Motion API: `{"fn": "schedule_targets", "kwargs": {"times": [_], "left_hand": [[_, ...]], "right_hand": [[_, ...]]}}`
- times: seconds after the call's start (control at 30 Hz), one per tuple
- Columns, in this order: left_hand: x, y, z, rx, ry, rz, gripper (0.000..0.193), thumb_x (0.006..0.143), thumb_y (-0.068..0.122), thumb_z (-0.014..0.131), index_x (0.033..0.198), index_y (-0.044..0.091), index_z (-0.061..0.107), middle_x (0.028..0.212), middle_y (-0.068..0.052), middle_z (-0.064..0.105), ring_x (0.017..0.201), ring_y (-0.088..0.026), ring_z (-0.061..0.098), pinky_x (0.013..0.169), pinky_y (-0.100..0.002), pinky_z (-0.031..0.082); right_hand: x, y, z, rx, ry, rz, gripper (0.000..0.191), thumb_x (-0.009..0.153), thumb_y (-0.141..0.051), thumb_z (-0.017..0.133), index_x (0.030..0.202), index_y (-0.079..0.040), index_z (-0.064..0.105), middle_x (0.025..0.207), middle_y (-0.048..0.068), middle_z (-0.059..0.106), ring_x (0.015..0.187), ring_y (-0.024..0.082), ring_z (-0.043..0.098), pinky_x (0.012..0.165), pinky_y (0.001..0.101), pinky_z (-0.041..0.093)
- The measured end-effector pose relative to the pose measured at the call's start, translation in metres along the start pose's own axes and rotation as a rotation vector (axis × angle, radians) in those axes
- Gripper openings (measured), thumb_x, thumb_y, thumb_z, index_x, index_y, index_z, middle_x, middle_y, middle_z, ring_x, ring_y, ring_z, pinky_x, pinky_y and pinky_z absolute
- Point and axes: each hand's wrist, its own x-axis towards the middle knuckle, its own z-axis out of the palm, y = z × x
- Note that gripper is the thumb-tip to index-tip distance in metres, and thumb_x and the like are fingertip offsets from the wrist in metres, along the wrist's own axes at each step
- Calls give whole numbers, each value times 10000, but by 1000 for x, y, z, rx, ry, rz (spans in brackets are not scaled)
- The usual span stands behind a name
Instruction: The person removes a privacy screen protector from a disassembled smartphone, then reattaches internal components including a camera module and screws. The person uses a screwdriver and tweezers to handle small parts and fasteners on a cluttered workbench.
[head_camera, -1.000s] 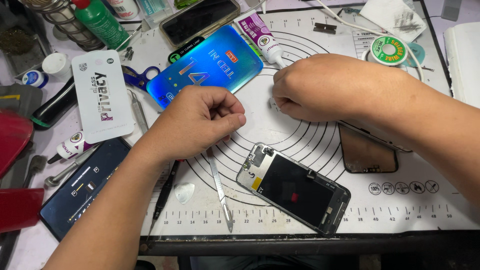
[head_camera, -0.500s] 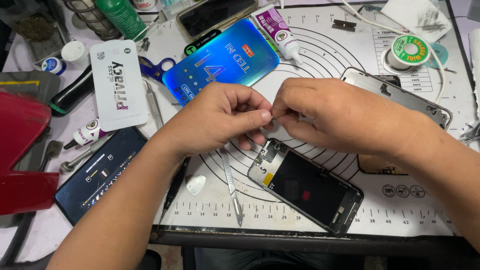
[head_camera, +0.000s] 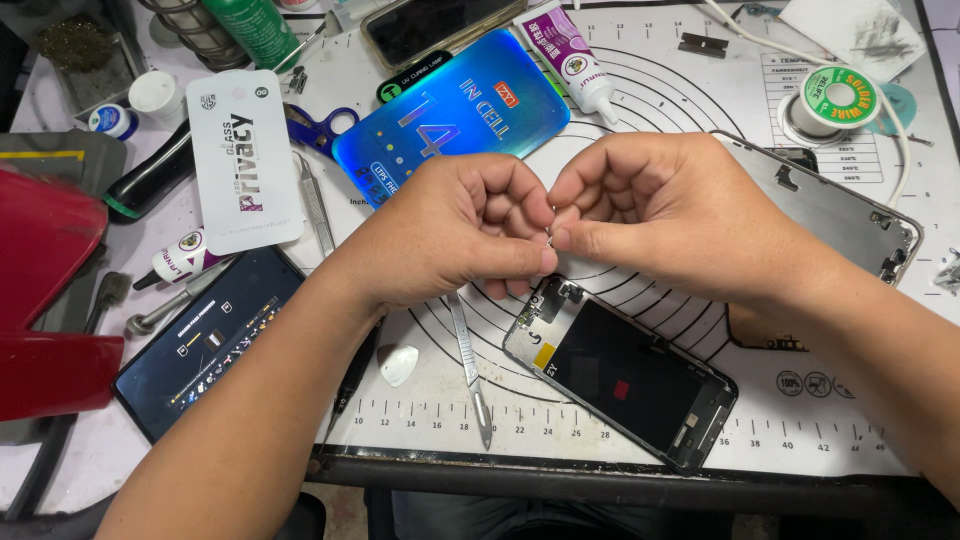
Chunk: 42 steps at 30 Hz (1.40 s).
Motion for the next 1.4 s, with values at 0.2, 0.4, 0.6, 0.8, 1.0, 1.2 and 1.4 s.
{"fn": "schedule_targets", "kwargs": {"times": [0.2,0.4,0.6,0.8,1.0,1.2,1.4], "left_hand": [[1,3,1,159,43,-58,180,814,115,817,938,17,732,731,-29,724,594,-69,673,487,-200,539],[0,8,3,264,75,-115,179,762,106,833,891,32,734,727,-19,730,582,-60,683,458,-204,532],[-1,9,4,254,25,-89,169,759,74,829,875,33,712,723,-11,716,589,-43,670,471,-190,519],[-3,9,2,272,-15,-141,169,751,48,826,855,28,694,683,-14,705,553,-36,638,455,-193,492],[-2,9,2,285,-23,-155,194,759,33,822,833,39,643,645,-19,701,521,-38,611,438,-198,453],[-1,8,2,301,-20,-164,215,755,16,804,842,46,610,650,-21,714,539,-41,636,450,-201,469],[-1,5,1,310,-22,-153,231,739,10,808,833,49,601,648,-23,701,532,-44,623,442,-204,461]], "right_hand": [[2,-2,4,-59,42,136,204,834,-50,747,1017,4,676,843,71,768,771,94,731,718,229,599],[2,-7,12,-95,45,215,179,815,-41,727,980,-11,666,803,61,769,748,87,731,702,218,590],[0,-17,17,-90,21,288,188,792,-63,726,975,-33,694,784,37,761,713,68,703,662,212,571],[-2,-12,20,-146,1,277,199,785,-96,754,970,-40,710,770,2,733,695,50,669,645,207,561],[-4,2,12,-369,-85,-178,178,829,-74,751,1000,-63,704,893,-7,766,828,83,746,759,245,625],[-5,5,9,-579,-101,-334,157,819,-116,795,955,-95,719,876,24,766,842,160,777,729,293,634],[-6,5,11,-583,-102,-407,149,812,-91,798,924,-85,700,900,38,754,865,195,758,715,296,623]]}}
